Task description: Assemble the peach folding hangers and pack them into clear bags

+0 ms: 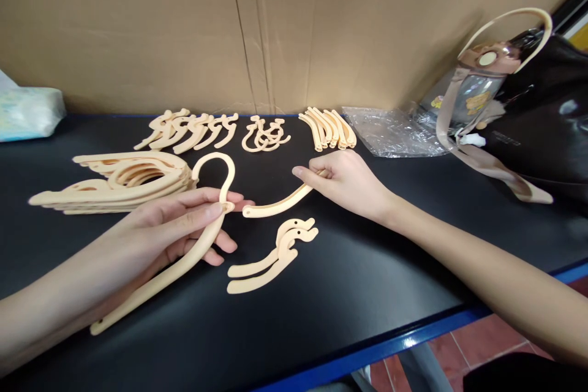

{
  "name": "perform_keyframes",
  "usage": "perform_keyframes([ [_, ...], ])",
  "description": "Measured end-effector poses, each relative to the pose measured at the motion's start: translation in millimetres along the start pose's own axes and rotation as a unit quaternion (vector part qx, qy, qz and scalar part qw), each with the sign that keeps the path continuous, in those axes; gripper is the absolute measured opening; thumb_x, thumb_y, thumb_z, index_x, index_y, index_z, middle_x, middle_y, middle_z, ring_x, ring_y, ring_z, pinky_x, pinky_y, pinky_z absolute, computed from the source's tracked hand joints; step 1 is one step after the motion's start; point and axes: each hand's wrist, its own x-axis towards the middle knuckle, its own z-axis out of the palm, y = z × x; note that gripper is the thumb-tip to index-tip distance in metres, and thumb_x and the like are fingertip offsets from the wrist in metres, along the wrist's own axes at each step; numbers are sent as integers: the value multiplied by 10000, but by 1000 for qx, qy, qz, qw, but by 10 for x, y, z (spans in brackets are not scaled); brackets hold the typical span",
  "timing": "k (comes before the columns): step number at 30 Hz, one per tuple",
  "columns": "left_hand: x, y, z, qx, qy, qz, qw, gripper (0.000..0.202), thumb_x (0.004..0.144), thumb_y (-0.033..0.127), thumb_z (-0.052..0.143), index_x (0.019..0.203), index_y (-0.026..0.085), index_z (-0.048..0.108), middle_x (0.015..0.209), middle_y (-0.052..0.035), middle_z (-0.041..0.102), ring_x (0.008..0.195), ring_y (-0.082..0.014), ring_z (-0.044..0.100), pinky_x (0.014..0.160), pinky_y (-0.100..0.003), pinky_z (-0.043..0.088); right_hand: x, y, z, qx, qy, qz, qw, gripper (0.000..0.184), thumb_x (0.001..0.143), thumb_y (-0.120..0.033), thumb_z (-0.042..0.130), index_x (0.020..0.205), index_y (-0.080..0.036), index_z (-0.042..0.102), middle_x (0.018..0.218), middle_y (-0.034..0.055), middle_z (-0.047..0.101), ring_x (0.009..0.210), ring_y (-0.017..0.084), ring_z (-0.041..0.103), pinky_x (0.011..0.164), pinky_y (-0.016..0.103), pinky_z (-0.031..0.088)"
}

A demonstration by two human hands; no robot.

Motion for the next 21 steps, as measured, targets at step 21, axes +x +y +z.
perform_keyframes([
  [21, 9, 7, -84, -24, -138, -53, 989, 244, 916, 376, 673, 1136, 299, 743, 805, -42, 803, 718, -131, 755, 697, -163, 585, -57, -63, 57, 31, 79, -53, 995, 502, 925, -348, 515, 559, -211, 201, 556, -49, 185, 549, 100, 183, 495, 294, 182],
])
